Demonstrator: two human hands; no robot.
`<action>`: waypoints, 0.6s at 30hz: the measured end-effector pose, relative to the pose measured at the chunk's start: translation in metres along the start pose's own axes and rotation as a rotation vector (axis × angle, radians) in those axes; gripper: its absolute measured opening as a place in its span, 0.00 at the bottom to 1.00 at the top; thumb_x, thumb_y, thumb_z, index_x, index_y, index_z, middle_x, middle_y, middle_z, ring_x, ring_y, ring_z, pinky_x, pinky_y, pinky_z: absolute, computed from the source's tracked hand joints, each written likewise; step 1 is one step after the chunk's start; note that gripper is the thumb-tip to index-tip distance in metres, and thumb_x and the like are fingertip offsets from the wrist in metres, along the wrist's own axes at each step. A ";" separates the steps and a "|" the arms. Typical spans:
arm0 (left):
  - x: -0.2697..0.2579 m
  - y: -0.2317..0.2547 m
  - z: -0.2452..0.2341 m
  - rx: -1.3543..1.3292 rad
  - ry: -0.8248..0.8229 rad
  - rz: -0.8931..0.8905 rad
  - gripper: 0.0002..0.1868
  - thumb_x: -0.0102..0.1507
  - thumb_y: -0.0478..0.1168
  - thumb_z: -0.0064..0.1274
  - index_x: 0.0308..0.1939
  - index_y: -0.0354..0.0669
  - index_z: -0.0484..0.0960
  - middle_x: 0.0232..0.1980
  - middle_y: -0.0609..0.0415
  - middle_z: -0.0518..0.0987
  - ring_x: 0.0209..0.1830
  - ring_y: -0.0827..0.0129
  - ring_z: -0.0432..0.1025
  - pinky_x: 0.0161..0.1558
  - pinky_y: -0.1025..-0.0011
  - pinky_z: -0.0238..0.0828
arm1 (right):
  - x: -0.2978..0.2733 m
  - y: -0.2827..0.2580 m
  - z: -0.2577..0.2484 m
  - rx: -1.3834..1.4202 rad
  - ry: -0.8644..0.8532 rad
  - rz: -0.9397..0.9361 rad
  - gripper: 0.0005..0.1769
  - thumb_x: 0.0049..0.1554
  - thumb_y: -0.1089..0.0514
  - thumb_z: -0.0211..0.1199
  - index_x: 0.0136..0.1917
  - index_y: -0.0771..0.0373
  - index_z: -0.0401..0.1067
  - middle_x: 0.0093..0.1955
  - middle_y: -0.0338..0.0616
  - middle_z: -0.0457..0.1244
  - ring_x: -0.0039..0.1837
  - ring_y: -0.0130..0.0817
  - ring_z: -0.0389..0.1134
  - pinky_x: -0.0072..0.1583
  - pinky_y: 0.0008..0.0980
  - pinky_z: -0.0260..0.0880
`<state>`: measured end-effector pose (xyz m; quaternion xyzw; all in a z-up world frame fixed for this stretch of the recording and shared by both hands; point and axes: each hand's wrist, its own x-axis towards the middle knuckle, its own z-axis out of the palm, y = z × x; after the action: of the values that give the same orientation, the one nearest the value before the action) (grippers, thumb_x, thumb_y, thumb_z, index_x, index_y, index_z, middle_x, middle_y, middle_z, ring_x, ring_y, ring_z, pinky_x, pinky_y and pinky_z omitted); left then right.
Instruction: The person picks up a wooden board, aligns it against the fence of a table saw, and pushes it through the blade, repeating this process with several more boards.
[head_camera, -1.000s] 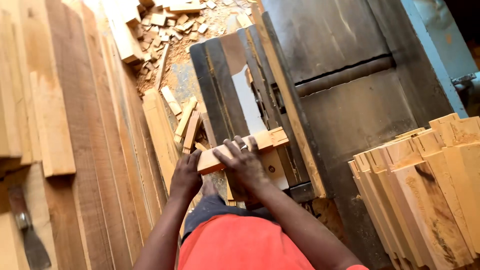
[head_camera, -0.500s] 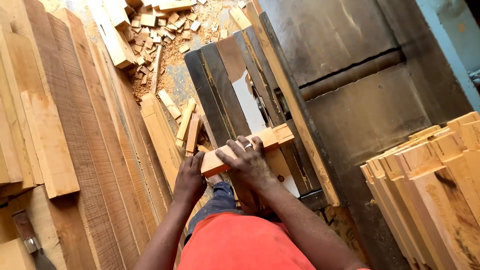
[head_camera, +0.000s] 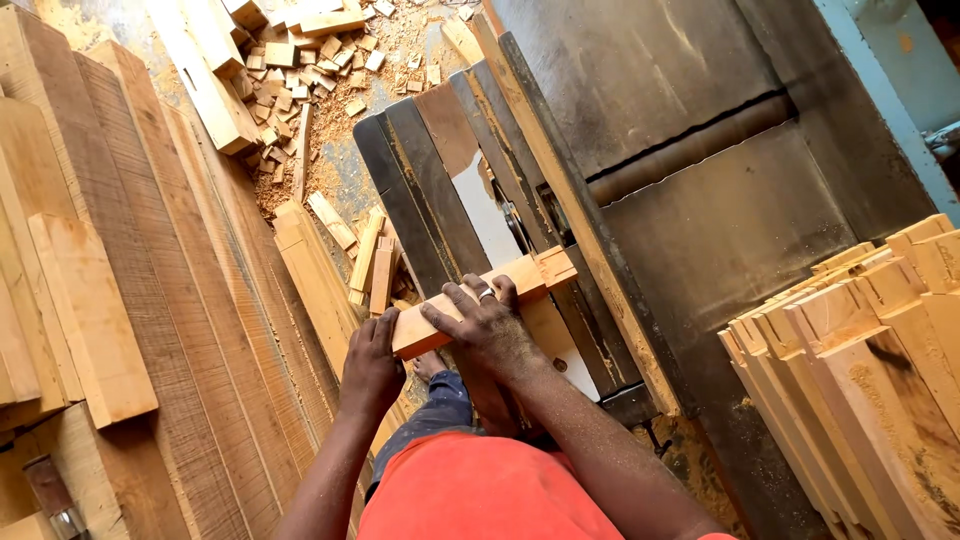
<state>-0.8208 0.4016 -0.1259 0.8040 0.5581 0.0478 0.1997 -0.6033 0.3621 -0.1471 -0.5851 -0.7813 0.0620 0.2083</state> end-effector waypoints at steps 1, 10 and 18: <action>0.000 0.000 0.000 0.002 0.007 0.005 0.37 0.53 0.24 0.54 0.67 0.45 0.68 0.53 0.44 0.75 0.55 0.46 0.70 0.56 0.52 0.70 | 0.000 0.001 0.002 -0.010 0.015 -0.006 0.25 0.58 0.52 0.61 0.69 0.39 0.71 0.70 0.48 0.63 0.73 0.47 0.61 0.69 0.61 0.46; -0.034 -0.020 -0.016 -0.442 -0.075 0.176 0.29 0.54 0.26 0.57 0.59 0.44 0.77 0.55 0.42 0.84 0.56 0.52 0.79 0.55 0.61 0.78 | -0.017 -0.010 -0.056 0.222 -0.478 0.148 0.28 0.60 0.52 0.63 0.73 0.52 0.68 0.65 0.46 0.65 0.71 0.45 0.63 0.77 0.58 0.50; -0.030 -0.009 -0.018 -1.304 -0.383 -0.618 0.17 0.67 0.42 0.50 0.58 0.45 0.67 0.31 0.39 0.81 0.18 0.66 0.73 0.22 0.69 0.72 | -0.039 -0.023 -0.047 0.074 -0.036 0.065 0.34 0.49 0.50 0.66 0.68 0.58 0.67 0.70 0.62 0.59 0.74 0.60 0.55 0.73 0.66 0.37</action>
<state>-0.8455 0.3820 -0.1081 0.3232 0.5725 0.1700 0.7341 -0.5956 0.3114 -0.1066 -0.6008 -0.7628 0.1083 0.2134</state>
